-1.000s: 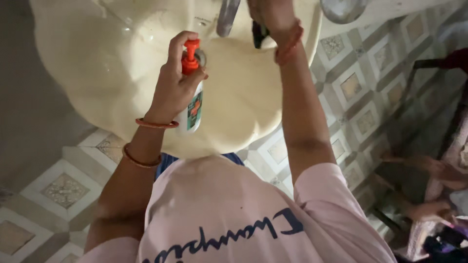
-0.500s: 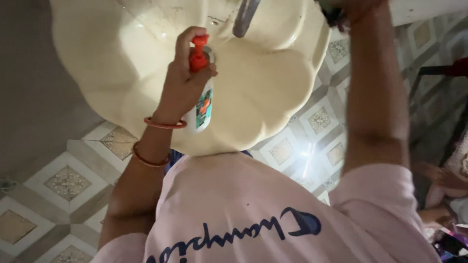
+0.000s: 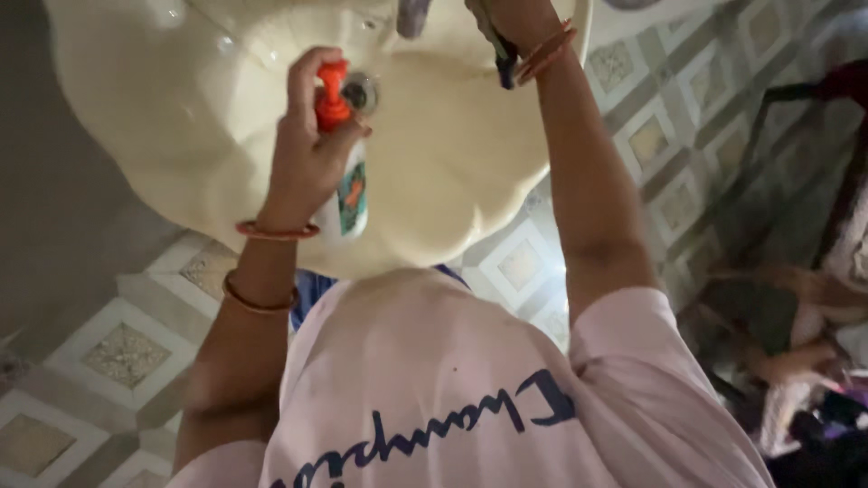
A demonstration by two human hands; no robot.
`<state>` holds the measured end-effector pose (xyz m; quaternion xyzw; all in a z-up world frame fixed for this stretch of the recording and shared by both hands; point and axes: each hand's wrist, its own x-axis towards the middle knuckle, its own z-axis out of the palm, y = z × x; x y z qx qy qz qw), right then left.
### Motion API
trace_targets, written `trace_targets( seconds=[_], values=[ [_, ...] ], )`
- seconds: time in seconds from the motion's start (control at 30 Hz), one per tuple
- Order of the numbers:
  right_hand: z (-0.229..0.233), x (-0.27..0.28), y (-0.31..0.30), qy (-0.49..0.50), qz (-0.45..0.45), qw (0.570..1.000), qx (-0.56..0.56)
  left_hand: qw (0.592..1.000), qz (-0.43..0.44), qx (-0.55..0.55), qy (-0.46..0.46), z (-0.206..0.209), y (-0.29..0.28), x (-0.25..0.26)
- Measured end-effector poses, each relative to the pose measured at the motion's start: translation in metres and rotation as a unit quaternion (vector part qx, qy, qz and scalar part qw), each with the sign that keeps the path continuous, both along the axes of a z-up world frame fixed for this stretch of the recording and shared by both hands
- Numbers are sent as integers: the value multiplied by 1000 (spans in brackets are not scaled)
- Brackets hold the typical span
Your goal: The person cleans a sink by applying soap from a bottle and scrubbing the basin surface with a small cloth.
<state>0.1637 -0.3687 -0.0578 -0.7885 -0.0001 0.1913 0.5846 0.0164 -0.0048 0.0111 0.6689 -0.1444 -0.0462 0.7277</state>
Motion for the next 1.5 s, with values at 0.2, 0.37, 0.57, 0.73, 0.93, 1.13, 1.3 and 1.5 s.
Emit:
trace_targets(
  seconds=[0.2,0.37,0.57,0.73,0.93,1.13,1.3,1.5],
  values=[
    [4,-50,30,132,-111,965,195,999,-3,-34,41,-17,7,-11],
    [28,-99,79,219,-79,937,260,999,17,-34,21,-26,11,-14],
    [7,-111,108,220,-13,949,226,999,18,-18,31,-23,13,-19],
    [-34,-102,108,12,-11,997,-71,999,26,-10,24,-16,15,-22],
    [-94,-44,56,-47,-229,965,115,999,29,-13,28,-13,17,-29],
    [-94,-18,64,63,-280,956,69,998,36,2,59,-5,16,-37],
    [-107,0,66,66,-290,954,36,997,41,-1,70,-4,19,-43],
    [-125,-47,92,-84,-255,962,41,999,52,16,0,-5,25,-42]
  ],
)
